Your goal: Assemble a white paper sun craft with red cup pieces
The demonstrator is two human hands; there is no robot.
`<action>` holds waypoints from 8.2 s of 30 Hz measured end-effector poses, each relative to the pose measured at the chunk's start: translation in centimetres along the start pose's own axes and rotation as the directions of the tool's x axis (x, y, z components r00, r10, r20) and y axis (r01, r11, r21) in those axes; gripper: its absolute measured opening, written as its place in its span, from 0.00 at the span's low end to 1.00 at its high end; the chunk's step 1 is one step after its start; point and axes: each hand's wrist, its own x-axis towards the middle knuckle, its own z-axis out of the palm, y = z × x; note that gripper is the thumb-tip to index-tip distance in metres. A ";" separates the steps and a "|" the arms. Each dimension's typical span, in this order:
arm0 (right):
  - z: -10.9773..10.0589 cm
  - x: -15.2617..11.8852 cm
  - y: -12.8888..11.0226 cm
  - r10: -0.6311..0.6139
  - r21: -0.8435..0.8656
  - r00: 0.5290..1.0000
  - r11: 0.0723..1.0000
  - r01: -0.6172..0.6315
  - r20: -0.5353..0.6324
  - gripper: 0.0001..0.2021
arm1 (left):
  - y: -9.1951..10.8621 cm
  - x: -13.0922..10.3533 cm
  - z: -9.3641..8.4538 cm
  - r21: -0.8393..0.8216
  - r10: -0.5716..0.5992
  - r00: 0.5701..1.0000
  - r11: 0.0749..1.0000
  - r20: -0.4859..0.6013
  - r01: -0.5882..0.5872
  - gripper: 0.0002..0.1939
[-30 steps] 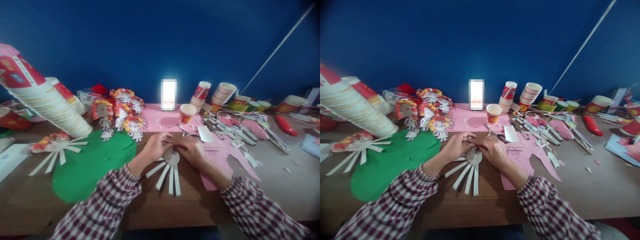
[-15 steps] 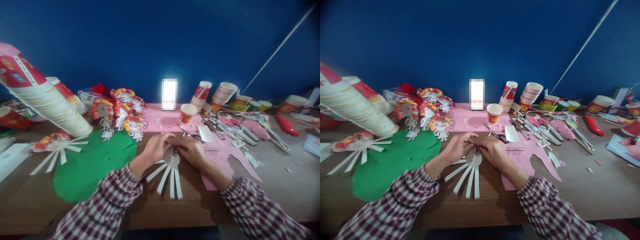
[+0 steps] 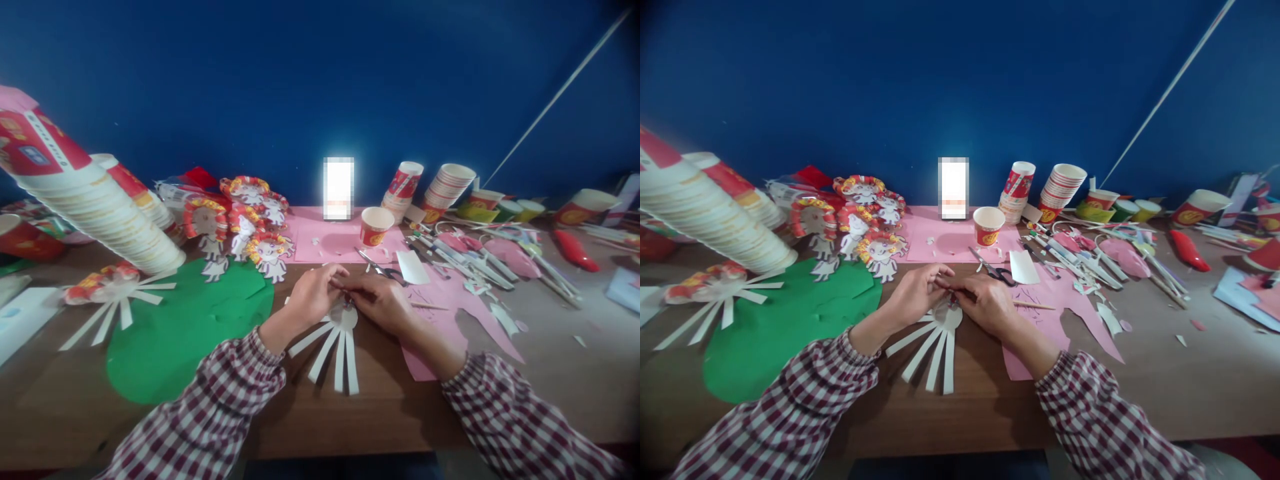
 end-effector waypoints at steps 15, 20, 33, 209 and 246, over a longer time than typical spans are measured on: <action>-0.3 0.1 0.2 0.089 -0.013 0.994 0.996 -0.088 0.058 0.12 | -0.2 -0.2 0.6 0.033 -0.011 1.000 0.999 -0.013 0.011 0.16; -0.4 0.2 0.1 0.103 -0.059 0.993 0.993 -0.099 0.059 0.11 | -0.3 -0.3 1.0 0.069 0.001 0.999 0.998 -0.034 0.001 0.17; -0.5 0.2 -0.2 0.151 -0.146 0.984 0.980 -0.137 0.092 0.09 | -0.1 -0.5 0.8 0.212 0.023 0.999 0.977 0.033 -0.029 0.17; -0.5 0.0 0.5 0.042 -0.151 0.997 0.988 -0.031 0.071 0.08 | 0.0 0.0 -0.1 0.255 0.033 0.979 0.963 0.203 -0.085 0.07; -0.6 0.1 0.2 0.047 -0.180 0.996 0.983 -0.032 0.078 0.07 | -0.3 0.0 0.1 0.251 0.060 0.982 0.962 0.180 -0.105 0.07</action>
